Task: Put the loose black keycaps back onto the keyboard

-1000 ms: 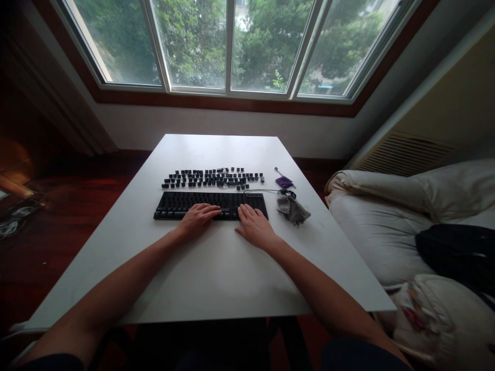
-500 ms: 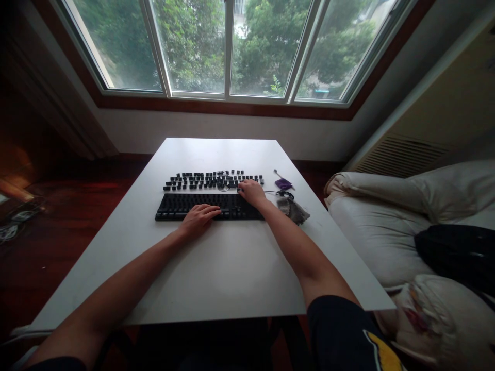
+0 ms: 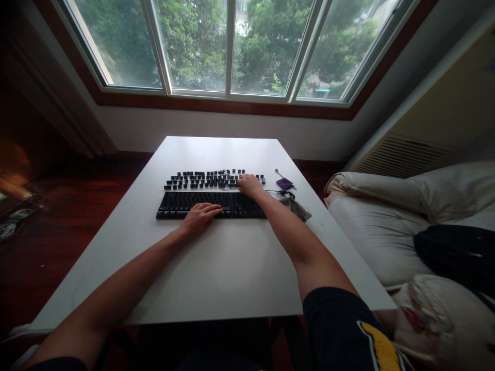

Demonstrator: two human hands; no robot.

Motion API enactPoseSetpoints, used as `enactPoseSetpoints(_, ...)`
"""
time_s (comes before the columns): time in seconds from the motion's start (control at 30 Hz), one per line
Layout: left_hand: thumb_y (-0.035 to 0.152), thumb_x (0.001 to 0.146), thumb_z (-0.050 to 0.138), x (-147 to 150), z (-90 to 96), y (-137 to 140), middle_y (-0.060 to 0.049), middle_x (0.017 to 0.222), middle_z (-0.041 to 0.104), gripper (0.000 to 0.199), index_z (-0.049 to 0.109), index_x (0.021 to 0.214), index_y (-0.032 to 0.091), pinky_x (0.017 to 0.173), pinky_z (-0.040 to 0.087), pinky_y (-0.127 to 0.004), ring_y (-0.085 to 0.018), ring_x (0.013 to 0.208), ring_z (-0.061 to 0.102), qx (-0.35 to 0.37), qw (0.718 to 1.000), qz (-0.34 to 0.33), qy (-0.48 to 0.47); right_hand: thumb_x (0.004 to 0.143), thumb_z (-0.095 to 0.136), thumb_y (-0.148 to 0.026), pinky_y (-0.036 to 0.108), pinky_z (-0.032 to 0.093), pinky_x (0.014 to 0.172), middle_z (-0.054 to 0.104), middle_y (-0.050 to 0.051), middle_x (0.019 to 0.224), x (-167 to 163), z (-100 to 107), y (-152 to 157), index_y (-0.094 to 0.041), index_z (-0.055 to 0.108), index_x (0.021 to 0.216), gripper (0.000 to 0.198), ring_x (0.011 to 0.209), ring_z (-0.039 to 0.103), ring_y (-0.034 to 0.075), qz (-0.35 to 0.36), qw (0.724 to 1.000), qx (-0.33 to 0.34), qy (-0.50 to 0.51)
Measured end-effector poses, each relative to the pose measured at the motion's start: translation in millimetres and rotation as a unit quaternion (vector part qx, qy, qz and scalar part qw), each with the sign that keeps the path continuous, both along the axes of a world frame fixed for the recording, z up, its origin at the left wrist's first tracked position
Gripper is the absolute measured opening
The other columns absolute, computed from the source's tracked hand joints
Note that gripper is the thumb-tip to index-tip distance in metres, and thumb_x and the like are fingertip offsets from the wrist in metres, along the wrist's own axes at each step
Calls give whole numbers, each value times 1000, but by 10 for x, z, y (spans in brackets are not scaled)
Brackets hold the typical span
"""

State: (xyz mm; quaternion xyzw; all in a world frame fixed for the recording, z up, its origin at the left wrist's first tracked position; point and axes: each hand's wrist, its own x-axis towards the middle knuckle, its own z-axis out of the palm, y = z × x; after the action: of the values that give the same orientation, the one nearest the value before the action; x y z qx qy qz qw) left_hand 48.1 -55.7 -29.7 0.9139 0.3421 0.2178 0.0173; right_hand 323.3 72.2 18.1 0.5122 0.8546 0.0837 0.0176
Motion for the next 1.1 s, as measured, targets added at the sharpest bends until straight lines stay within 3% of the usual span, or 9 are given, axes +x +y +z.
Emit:
enactPoseSetpoints(0.2, 14, 94, 52, -16, -32, 32, -3, 143, 60, 47, 60, 138, 28, 104, 41, -43, -24, 125, 54, -6, 1000, 3, -10, 90, 59, -27, 30, 44, 80, 72, 8, 105, 279, 44, -275, -19, 70, 107, 22, 90, 65, 21, -19, 992, 19, 125)
enactPoseSetpoints(0.4, 11, 91, 53, -12, -56, 37, -3, 143, 60, 50, 60, 138, 28, 106, 40, -44, -24, 124, 54, -12, 1000, -1, -16, 85, 63, -27, 26, 44, 71, 72, 1, 85, 633, -20, -647, -21, 73, 98, 18, 74, 62, 16, 21, 970, -62, 236)
enactPoseSetpoints(0.63, 11, 90, 54, -5, -52, 30, -3, 142, 61, 51, 61, 137, 29, 106, 40, -45, -24, 124, 54, -17, 1000, 4, -21, 87, 63, -33, 28, 45, 71, 72, 3, 84, 672, -108, -890, -22, 76, 97, 20, 72, 62, 17, 67, 962, -106, 242)
enactPoseSetpoints(0.97, 12, 90, 53, 2, -39, 30, -4, 142, 61, 50, 61, 136, 28, 107, 40, -45, -24, 124, 54, -18, 1000, 4, -19, 90, 64, -31, 29, 46, 76, 67, 7, 93, 686, -209, -897, -20, 73, 96, 16, 81, 60, 18, 72, 962, -97, 244)
enactPoseSetpoints(1.1, 12, 91, 53, 1, -44, 28, -3, 142, 61, 50, 61, 137, 28, 107, 40, -45, -24, 125, 54, -19, 1000, 4, -21, 90, 63, -36, 29, 45, 75, 65, 7, 96, 698, -197, -851, -20, 72, 94, 19, 82, 59, 18, 75, 954, -132, 257)
